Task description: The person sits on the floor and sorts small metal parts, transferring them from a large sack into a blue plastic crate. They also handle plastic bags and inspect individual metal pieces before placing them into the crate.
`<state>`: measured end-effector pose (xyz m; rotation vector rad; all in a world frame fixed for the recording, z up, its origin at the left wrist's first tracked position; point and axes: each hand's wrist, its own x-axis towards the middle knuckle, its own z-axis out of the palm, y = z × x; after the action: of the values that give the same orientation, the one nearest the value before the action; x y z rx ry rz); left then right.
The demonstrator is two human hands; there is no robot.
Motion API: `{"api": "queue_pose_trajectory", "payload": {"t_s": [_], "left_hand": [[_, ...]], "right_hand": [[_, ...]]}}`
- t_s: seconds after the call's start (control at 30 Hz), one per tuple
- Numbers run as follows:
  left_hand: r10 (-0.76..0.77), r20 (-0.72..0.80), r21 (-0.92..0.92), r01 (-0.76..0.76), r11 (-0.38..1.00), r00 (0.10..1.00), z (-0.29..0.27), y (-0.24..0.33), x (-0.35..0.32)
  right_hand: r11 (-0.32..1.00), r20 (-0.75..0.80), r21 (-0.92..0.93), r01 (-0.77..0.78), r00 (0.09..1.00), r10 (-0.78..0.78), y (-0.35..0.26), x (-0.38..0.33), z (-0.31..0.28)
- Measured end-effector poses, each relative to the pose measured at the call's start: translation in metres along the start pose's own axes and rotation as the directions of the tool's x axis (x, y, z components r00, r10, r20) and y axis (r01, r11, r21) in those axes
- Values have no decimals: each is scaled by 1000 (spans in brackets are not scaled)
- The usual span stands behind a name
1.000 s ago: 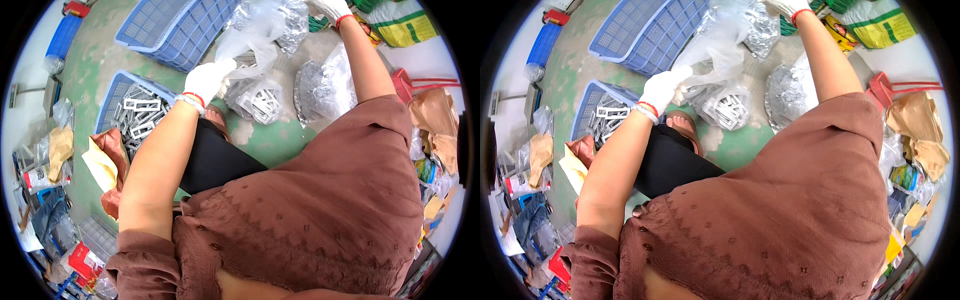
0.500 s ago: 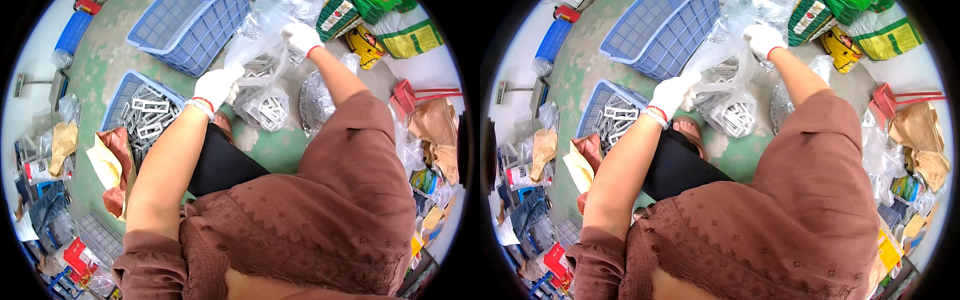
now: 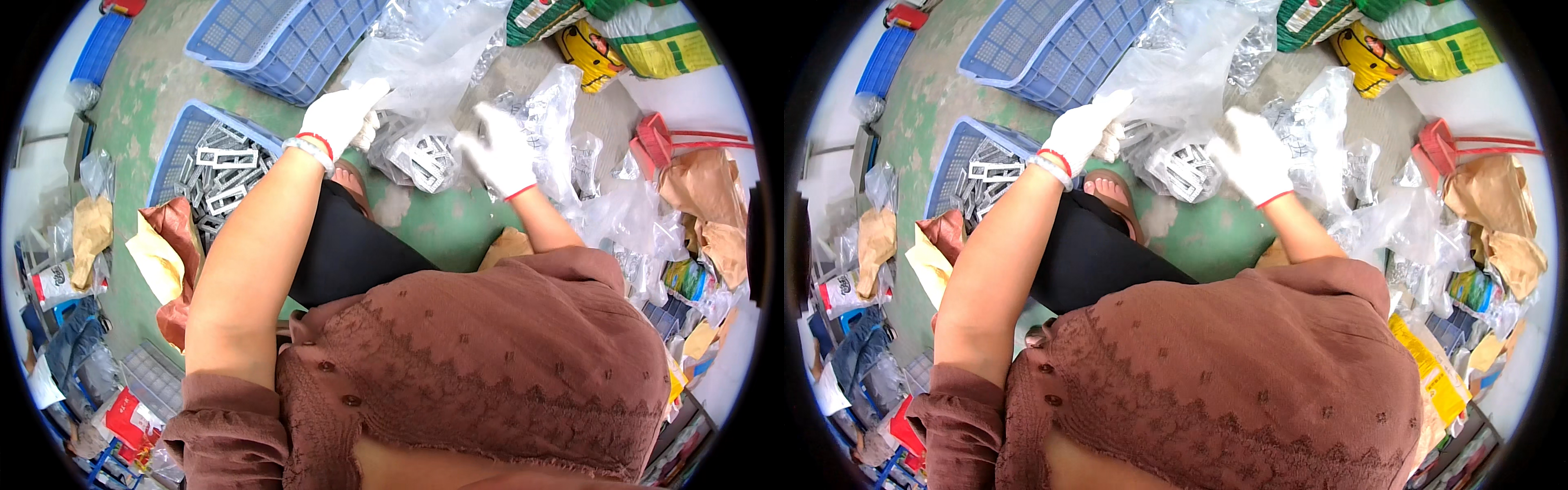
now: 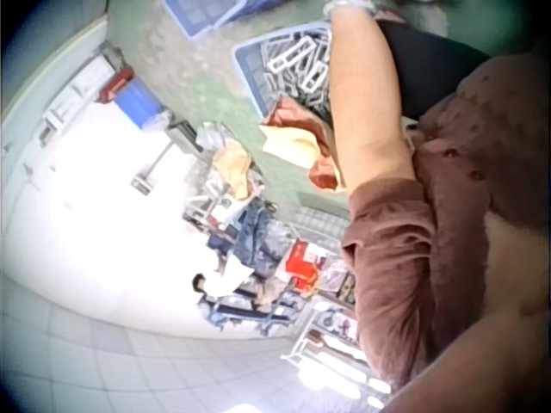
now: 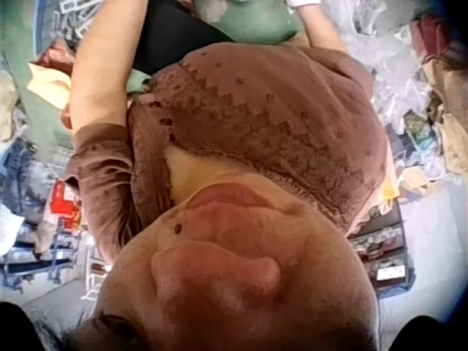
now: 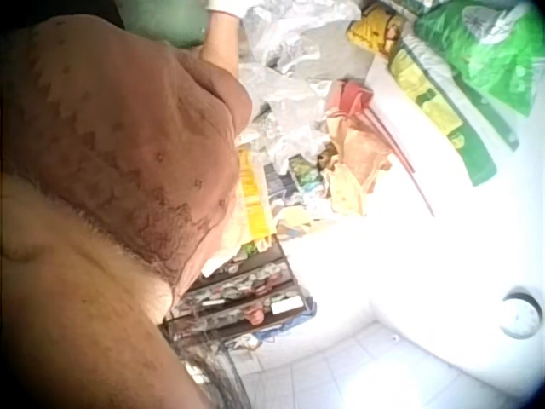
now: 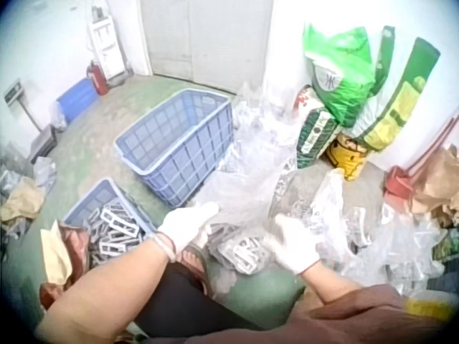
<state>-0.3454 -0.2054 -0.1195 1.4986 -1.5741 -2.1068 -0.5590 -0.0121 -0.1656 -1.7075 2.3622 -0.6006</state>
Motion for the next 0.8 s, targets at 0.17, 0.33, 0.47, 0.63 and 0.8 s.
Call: {"api": "queue_pose_trajectory", "payload": {"t_s": [0.17, 0.33, 0.47, 0.63, 0.8], "left_hand": [[24, -74, 151, -13, 989, 997, 0, 5, -6], [26, -92, 211, -6, 977, 995, -7, 4, -12], [23, -86, 152, -10, 988, 996, -10, 5, -19], [19, -39, 106, -15, 994, 999, -15, 1, -16], [25, -6, 84, -25, 996, 1000, -14, 1, -19]], "right_hand": [[983, 604, -130, -127, 777, 180, -50, -8, 50], [965, 607, -167, -202, 750, 262, -44, 3, 77], [925, 613, -212, -314, 694, 377, -46, 3, 73], [853, 535, -248, -459, 670, 516, -66, -8, 71], [870, 452, -219, -442, 744, 492, -67, -22, 90]]}}
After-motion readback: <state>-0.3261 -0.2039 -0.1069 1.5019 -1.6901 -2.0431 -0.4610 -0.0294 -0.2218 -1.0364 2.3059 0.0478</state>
